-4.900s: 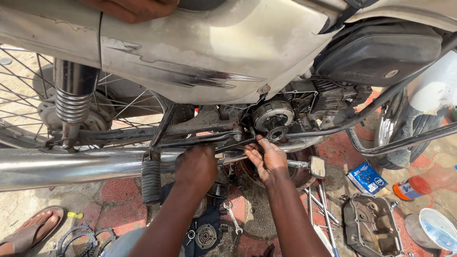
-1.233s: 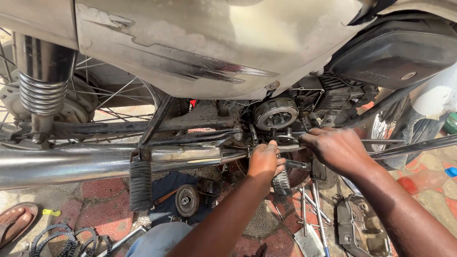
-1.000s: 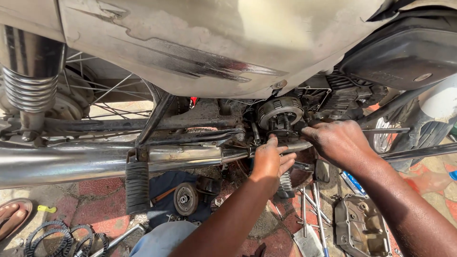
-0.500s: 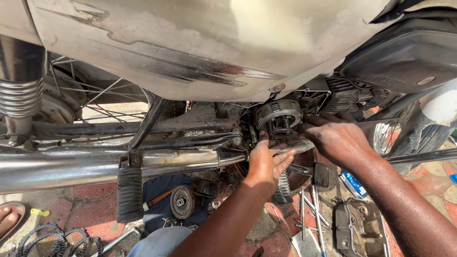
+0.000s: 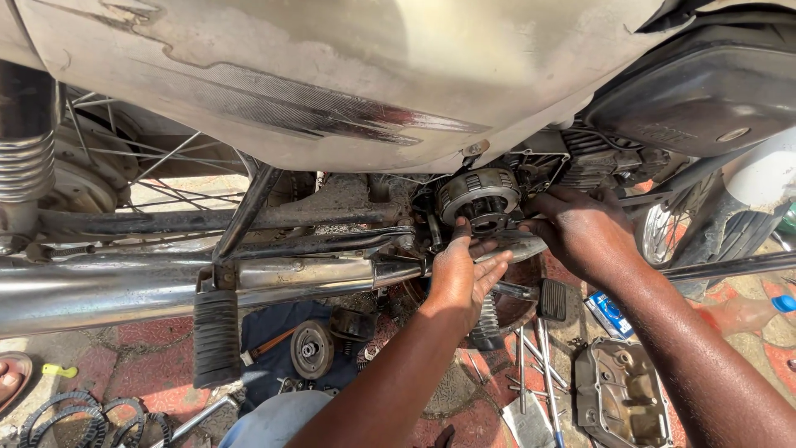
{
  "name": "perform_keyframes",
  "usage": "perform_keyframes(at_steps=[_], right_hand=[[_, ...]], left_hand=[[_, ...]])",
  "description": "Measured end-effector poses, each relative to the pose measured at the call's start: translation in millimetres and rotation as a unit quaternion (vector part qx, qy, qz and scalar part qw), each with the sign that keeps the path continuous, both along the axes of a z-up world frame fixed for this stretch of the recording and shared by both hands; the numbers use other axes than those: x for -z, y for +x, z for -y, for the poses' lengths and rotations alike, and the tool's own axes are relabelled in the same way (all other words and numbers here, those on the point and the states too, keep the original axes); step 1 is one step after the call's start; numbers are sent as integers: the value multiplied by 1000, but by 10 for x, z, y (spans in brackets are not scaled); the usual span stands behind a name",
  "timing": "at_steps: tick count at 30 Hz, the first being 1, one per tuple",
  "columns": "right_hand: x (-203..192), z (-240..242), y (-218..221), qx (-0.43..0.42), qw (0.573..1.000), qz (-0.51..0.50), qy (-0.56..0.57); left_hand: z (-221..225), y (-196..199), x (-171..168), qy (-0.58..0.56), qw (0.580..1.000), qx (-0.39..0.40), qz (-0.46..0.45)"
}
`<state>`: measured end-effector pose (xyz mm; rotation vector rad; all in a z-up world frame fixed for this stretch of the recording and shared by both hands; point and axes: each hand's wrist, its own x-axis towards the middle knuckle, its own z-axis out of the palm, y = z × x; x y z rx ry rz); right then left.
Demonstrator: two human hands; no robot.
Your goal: Disassembling and reassembling a motorcycle clutch assembly using hand tools.
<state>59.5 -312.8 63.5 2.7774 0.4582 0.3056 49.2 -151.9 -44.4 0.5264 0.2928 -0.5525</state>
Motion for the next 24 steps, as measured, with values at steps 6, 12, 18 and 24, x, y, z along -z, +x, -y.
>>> perform_keyframes(at_steps=[6,12,18,24], right_hand=[[33,61,5,-2,998,42,36],[215,272,66,-24,995,69,64],[145,189,102,-48,993,57,88],[191,156,106,-43,993,84,75]], left_hand=[[77,19,83,-9,1000,-15,18],[188,46,180,-1,999,-36,22],[279,124,357,-22,998,-56,15],[142,133,126,-37,998,-46,28]])
